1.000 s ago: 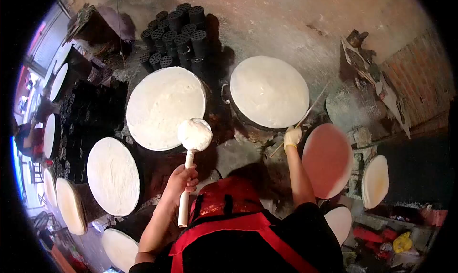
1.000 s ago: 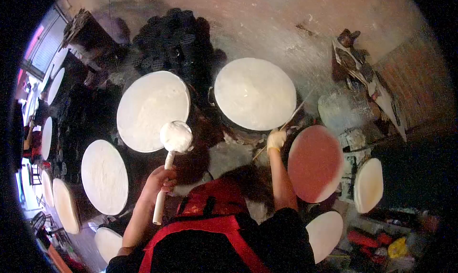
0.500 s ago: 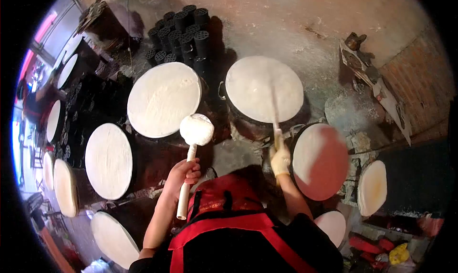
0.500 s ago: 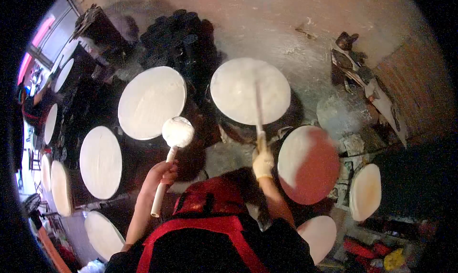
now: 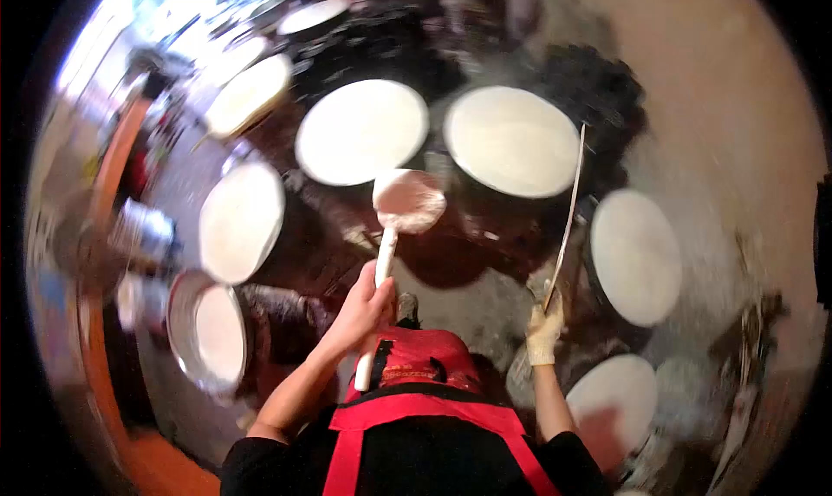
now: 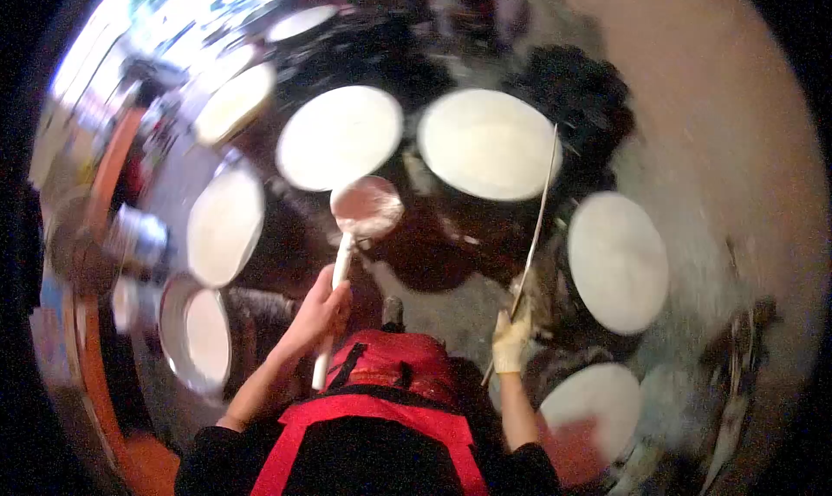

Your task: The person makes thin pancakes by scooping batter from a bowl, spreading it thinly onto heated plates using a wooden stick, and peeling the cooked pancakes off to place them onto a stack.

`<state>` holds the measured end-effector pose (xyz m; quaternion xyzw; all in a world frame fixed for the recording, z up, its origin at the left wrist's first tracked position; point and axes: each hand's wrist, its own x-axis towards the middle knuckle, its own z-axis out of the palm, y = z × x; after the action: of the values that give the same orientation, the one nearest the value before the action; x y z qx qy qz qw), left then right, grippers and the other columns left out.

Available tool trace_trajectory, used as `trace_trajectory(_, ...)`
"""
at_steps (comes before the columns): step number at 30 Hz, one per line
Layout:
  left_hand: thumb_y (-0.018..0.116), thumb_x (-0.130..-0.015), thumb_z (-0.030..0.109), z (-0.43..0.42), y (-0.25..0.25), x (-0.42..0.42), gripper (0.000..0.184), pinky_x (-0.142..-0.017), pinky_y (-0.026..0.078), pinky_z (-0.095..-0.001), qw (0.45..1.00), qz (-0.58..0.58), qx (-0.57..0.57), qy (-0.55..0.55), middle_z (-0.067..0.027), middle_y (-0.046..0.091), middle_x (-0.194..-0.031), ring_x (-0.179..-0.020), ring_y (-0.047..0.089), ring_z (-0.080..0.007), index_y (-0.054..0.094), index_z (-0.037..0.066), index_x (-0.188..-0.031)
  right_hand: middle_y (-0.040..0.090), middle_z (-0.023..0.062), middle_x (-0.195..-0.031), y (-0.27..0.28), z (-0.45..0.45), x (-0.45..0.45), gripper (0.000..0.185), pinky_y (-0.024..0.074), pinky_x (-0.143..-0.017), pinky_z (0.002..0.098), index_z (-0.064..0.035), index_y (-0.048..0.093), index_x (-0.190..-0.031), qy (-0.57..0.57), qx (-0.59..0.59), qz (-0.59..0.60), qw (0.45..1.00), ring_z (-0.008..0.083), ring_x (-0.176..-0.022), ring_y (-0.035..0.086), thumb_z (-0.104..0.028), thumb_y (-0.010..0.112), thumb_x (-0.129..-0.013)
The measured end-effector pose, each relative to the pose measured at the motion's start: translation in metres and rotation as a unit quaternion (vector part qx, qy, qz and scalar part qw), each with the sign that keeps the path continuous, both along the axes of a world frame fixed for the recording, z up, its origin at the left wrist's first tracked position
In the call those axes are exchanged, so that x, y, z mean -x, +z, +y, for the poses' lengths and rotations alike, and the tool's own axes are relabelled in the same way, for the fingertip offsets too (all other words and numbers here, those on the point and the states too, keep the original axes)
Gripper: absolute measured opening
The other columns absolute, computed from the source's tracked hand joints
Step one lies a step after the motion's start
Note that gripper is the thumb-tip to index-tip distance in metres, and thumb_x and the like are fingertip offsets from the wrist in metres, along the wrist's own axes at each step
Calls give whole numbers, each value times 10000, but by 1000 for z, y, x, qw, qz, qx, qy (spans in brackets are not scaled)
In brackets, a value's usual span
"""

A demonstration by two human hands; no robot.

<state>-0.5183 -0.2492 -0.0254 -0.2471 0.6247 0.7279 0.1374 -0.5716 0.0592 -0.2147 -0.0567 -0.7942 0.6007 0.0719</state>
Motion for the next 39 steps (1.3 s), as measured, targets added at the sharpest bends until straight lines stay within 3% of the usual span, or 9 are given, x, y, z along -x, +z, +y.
trace_trajectory(2,420,-962,218,-24,6,-17,175,-374,287,-202,995,8,91,27,35,364,-660,-480,346,-52,375,108,-1091,568,36,-1121,-14,-35,19,291,446,-717,214,-30,505,-1188,67,83,37,994,109,-841,541,-60,472,-901)
trace_trajectory(9,434,-937,128,-125,-17,-87,108,-338,225,-134,888,-19,-375,266,13,370,-678,-479,294,-27,411,25,-965,469,-28,-637,4,-186,64,317,355,-487,231,-58,568,-955,363,-113,-98,920,66,-539,431,-364,594,-877)
trace_trajectory(10,419,-940,109,-136,-16,-106,94,-334,227,-133,850,-16,-431,304,6,375,-689,-483,293,-24,411,19,-966,591,58,-767,15,-219,62,427,444,-665,317,-27,583,-932,386,-119,-162,900,163,-710,540,-448,578,-864)
trace_trajectory(14,414,-942,101,-157,-44,-162,99,-341,249,-124,776,1,-478,412,4,372,-680,-483,301,-20,411,6,-968,618,134,-778,14,-332,52,260,459,-659,320,12,596,-956,537,-186,-88,818,173,-675,550,-225,603,-848)
trace_trajectory(17,429,-934,84,-209,-71,-235,79,-338,265,-138,722,25,-494,484,-1,385,-661,-455,311,-22,417,6,-935,607,204,-819,24,-451,-11,181,447,-688,437,-51,586,-928,593,-211,71,773,396,-790,573,-189,578,-811)
trace_trajectory(25,471,-919,80,-283,-72,-330,116,-341,290,-150,582,100,-508,627,-27,410,-684,-466,336,-39,439,-24,-959,587,126,-958,18,-675,-93,350,523,-652,390,-115,543,-1022,630,-471,281,550,298,-787,638,-351,628,-779)
trace_trajectory(28,480,-921,98,-299,-59,-339,192,-347,283,-145,595,109,-447,659,-32,407,-712,-496,331,-45,436,-37,-1049,584,129,-1032,12,-686,-71,252,533,-543,361,-96,528,-1092,682,-451,354,453,256,-728,652,-178,510,-854)
trace_trajectory(32,487,-921,108,-321,-48,-327,214,-350,277,-146,594,111,-405,686,-31,398,-712,-497,329,-45,429,-36,-1068,603,84,-991,44,-712,-43,160,529,-564,316,-92,591,-930,656,-510,345,436,164,-684,635,-211,511,-858)
trace_trajectory(39,453,-937,103,-368,-30,-270,213,-340,308,-153,579,159,-471,646,-31,384,-714,-492,332,-44,413,-51,-1078,624,182,-726,206,-808,146,269,473,-549,391,-73,665,-862,580,-229,259,738,294,-602,612,-326,579,-842)
